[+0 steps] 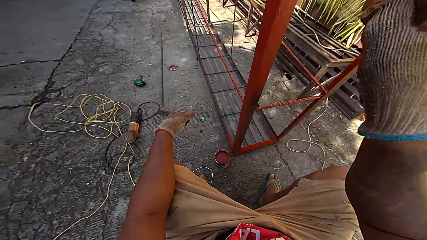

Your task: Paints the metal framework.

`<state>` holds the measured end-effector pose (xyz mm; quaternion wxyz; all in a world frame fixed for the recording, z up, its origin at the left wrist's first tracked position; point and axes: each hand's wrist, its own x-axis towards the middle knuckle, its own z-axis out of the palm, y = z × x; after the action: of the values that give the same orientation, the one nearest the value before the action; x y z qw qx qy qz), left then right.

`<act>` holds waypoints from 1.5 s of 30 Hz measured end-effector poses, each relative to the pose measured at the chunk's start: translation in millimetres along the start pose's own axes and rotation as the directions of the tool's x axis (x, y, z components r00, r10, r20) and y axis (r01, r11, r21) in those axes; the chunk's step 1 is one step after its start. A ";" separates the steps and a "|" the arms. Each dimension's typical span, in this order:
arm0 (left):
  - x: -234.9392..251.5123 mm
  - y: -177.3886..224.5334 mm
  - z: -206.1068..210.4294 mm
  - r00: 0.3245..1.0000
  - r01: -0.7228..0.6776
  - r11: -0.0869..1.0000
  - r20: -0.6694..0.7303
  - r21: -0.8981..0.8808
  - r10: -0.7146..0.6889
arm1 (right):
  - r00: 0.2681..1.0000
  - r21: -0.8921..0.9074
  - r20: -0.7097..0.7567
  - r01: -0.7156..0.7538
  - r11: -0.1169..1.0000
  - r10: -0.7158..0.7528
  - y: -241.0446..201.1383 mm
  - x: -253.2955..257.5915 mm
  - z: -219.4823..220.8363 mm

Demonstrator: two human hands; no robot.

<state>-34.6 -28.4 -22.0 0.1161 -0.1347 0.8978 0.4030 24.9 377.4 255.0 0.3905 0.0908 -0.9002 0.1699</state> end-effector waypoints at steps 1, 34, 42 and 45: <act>-1.9 -0.4 -1.5 1.000 0.006 1.000 0.013 -0.019 -0.006 | 0.999 -0.017 0.038 0.009 1.000 -0.008 -7.9 -15.7 9.2; 2.7 -11.0 1.5 0.998 -0.064 0.998 -0.014 0.000 0.064 | 0.529 -0.151 0.835 -0.044 0.988 0.151 28.3 -188.1 135.6; -16.2 17.7 6.3 0.999 -0.039 0.999 0.010 0.009 0.039 | 0.763 -0.003 0.645 0.040 0.999 -0.029 14.9 -27.7 32.6; -16.5 15.9 5.9 1.000 -0.026 0.999 0.001 0.031 0.026 | 0.911 0.037 0.410 0.035 0.999 -0.047 2.7 -12.6 -2.7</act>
<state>-23.9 -11.4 -9.6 0.1131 -0.1214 0.9056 0.3903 34.5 381.2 246.8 0.1949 0.1489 -0.9575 0.1517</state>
